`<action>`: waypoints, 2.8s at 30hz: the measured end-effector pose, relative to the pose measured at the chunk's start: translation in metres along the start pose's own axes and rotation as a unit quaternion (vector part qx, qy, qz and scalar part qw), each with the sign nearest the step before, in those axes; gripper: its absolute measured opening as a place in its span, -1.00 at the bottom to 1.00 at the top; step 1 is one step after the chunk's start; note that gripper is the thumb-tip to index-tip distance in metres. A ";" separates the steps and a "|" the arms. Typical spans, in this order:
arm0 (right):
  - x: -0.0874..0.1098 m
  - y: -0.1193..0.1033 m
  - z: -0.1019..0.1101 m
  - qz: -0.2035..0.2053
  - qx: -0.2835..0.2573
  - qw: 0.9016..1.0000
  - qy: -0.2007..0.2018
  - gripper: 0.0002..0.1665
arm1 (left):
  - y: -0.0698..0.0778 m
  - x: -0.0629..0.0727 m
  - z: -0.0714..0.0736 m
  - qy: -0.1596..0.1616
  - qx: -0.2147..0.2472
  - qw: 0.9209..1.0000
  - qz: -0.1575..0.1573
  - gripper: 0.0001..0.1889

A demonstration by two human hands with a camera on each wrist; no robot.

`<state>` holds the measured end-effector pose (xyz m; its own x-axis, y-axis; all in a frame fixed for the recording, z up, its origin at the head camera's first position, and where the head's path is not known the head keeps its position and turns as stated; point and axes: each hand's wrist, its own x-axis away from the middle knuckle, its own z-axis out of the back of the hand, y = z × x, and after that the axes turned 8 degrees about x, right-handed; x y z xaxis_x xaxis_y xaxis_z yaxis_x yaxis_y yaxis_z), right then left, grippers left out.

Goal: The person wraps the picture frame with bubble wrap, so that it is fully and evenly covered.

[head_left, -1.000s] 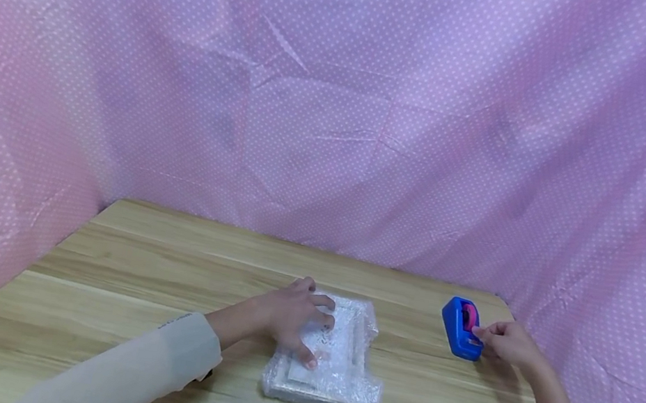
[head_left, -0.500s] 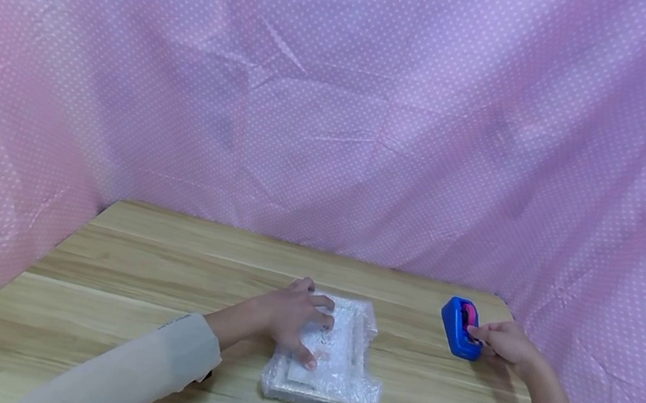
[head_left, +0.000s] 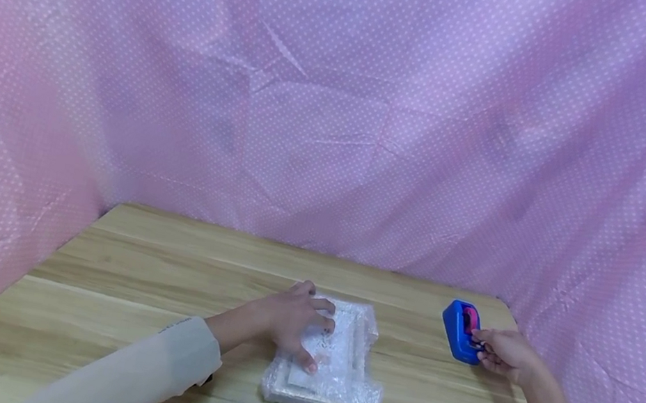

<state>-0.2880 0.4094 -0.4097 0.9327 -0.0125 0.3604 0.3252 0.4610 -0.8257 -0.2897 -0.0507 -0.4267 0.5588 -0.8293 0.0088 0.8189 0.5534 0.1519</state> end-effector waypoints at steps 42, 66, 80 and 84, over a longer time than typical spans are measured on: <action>0.017 0.009 -0.005 0.038 -0.146 0.988 -0.024 -0.78 | 0.004 -0.004 -0.001 -0.002 0.001 1.000 -0.006 -0.10; 0.015 0.008 -0.009 0.008 -0.173 0.984 -0.040 -0.75 | -0.002 -0.005 -0.002 0.002 -0.011 1.000 -0.017 -0.12; 0.017 0.020 -0.002 -0.005 -0.035 0.998 -0.050 -0.68 | -0.001 -0.003 0.004 -0.002 -0.006 1.000 -0.021 -0.10; 0.023 0.019 -0.004 0.019 0.118 0.993 -0.021 -0.43 | 0.001 -0.002 0.006 -0.001 -0.003 1.000 -0.026 -0.12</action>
<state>-0.2595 0.4143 -0.4183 0.9349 0.0431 0.3523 0.2394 0.6562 -0.7156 -0.2912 -0.0491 -0.4208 0.5150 -0.8572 0.0034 0.8478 0.5099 0.1457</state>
